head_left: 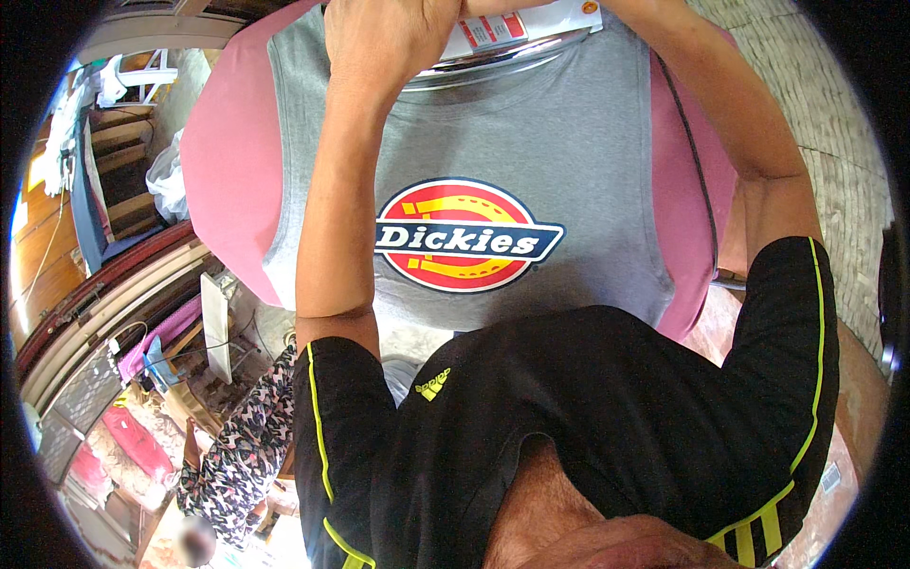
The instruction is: The person irons a grey t-shirt on a pink ironing board. They use a white steam iron to smooth the front and back of the shirt, frequently adjusting the fabric with their hands. The person flips the shirt over to iron the other side and finishes by folding the garment.
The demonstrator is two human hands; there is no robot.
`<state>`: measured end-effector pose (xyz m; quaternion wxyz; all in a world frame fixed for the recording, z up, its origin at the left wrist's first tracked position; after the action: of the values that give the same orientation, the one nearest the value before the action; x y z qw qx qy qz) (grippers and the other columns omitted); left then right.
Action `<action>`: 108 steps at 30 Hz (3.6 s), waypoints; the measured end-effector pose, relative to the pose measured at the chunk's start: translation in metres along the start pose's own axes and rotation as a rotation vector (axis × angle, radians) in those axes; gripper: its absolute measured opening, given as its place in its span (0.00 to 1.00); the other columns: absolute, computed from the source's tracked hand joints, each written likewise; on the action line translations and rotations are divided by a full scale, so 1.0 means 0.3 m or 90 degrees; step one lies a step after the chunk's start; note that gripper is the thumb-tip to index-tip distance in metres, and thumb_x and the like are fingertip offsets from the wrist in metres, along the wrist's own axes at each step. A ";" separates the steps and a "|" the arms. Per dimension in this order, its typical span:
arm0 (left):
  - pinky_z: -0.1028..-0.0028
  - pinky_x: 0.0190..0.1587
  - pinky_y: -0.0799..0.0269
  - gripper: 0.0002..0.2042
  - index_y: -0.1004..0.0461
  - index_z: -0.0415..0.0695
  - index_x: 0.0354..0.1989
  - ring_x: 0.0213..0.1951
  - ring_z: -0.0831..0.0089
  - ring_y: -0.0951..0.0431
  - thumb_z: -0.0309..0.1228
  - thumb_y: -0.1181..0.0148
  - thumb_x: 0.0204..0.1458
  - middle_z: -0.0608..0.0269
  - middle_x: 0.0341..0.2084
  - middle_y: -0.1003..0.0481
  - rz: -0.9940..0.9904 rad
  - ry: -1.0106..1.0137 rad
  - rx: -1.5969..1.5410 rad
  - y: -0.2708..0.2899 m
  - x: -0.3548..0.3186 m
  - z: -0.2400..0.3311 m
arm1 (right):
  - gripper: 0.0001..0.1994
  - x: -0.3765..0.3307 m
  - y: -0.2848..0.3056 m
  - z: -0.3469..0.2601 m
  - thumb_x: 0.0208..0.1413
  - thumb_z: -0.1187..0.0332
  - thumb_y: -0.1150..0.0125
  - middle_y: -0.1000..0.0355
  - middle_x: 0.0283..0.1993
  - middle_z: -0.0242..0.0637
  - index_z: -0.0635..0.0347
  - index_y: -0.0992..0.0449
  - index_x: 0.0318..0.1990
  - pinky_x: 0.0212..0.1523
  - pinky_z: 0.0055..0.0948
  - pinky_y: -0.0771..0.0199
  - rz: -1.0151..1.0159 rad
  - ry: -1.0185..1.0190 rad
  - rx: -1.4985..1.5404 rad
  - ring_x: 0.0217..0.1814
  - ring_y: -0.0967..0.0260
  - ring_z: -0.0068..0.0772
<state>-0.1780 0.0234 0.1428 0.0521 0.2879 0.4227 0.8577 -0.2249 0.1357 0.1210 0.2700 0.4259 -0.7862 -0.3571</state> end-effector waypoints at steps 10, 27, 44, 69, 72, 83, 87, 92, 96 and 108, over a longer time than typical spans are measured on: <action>0.50 0.35 0.32 0.23 0.28 0.41 0.30 0.33 0.40 0.24 0.47 0.61 0.67 0.41 0.25 0.25 0.011 0.003 -0.006 0.011 -0.008 -0.022 | 0.13 0.017 -0.017 0.008 0.49 0.65 0.39 0.21 0.38 0.49 0.65 0.21 0.38 0.44 0.39 0.26 0.049 0.017 0.006 0.42 0.24 0.45; 0.48 0.36 0.30 0.21 0.27 0.41 0.31 0.32 0.41 0.23 0.46 0.57 0.65 0.41 0.24 0.24 0.040 -0.041 0.006 0.017 0.000 -0.049 | 0.15 0.014 -0.015 0.039 0.52 0.62 0.40 0.22 0.43 0.49 0.63 0.21 0.43 0.50 0.39 0.27 0.045 -0.045 -0.042 0.47 0.25 0.46; 0.41 0.66 0.53 0.28 0.36 0.41 0.65 0.70 0.47 0.45 0.47 0.54 0.63 0.47 0.67 0.40 0.039 0.068 0.256 -0.131 -0.573 -0.199 | 0.16 -0.402 0.043 -0.255 0.66 0.58 0.47 0.25 0.37 0.44 0.64 0.26 0.46 0.37 0.33 0.28 0.196 -0.049 -0.282 0.35 0.26 0.33; 0.47 0.58 0.44 0.08 0.24 0.54 0.38 0.51 0.66 0.28 0.31 0.35 0.50 0.70 0.39 0.24 -0.073 -0.283 0.143 0.060 -0.367 -0.392 | 0.16 -0.332 -0.176 -0.351 0.57 0.57 0.36 0.24 0.30 0.54 0.61 0.27 0.40 0.30 0.45 0.30 0.128 -0.256 -0.214 0.31 0.26 0.55; 0.47 0.58 0.44 0.06 0.25 0.54 0.36 0.50 0.69 0.28 0.31 0.35 0.51 0.72 0.35 0.24 -0.131 -0.309 0.124 0.041 -0.331 -0.409 | 0.16 -0.332 -0.188 -0.323 0.58 0.57 0.36 0.24 0.31 0.54 0.61 0.26 0.41 0.31 0.44 0.30 0.155 -0.315 -0.249 0.31 0.26 0.55; 0.44 0.60 0.42 0.18 0.28 0.56 0.58 0.61 0.58 0.33 0.40 0.41 0.58 0.63 0.57 0.31 -0.017 -0.245 0.167 0.089 -0.132 -0.711 | 0.16 -0.264 -0.164 -0.401 0.63 0.55 0.43 0.27 0.29 0.44 0.61 0.25 0.42 0.31 0.38 0.30 0.272 -0.443 -0.132 0.30 0.28 0.36; 0.46 0.57 0.37 0.18 0.26 0.51 0.54 0.60 0.56 0.32 0.43 0.40 0.58 0.60 0.56 0.29 -0.161 -0.142 0.196 0.064 -0.046 -0.774 | 0.17 -0.165 -0.176 -0.504 0.64 0.56 0.45 0.27 0.33 0.44 0.63 0.27 0.46 0.35 0.38 0.30 0.293 -0.475 -0.032 0.34 0.28 0.40; 0.56 0.48 0.29 0.15 0.25 0.48 0.47 0.48 0.57 0.23 0.43 0.39 0.57 0.57 0.40 0.22 -0.218 -0.165 0.036 0.024 0.026 -0.871 | 0.13 0.024 -0.279 -0.558 0.67 0.58 0.50 0.36 0.23 0.30 0.60 0.33 0.42 0.18 0.25 0.36 0.332 -0.321 -0.057 0.18 0.39 0.18; 0.60 0.41 0.26 0.12 0.24 0.47 0.45 0.38 0.54 0.20 0.40 0.39 0.58 0.52 0.30 0.22 -0.257 -0.114 -0.142 0.011 0.042 -0.912 | 0.15 0.163 -0.369 -0.506 0.68 0.56 0.50 0.34 0.21 0.33 0.62 0.35 0.41 0.18 0.26 0.34 0.366 -0.532 0.179 0.16 0.36 0.21; 0.57 0.48 0.27 0.12 0.20 0.41 0.42 0.44 0.49 0.21 0.36 0.39 0.55 0.46 0.39 0.20 -0.058 -0.043 -0.117 0.113 -0.095 -0.918 | 0.19 0.384 -0.329 -0.080 0.66 0.54 0.49 0.29 0.28 0.52 0.66 0.33 0.41 0.30 0.39 0.28 0.556 -0.572 -0.030 0.30 0.27 0.43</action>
<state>-0.2973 -0.1992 0.0243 0.1319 0.2912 0.3529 0.8794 -0.2169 -0.0095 0.0711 0.0431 -0.1325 -0.9165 -0.3750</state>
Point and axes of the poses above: each hand's wrist, its own x-axis towards the middle knuckle, its own y-axis out of the back of the hand, z = x × y, the point moved 4 cm from there along x, towards the middle knuckle
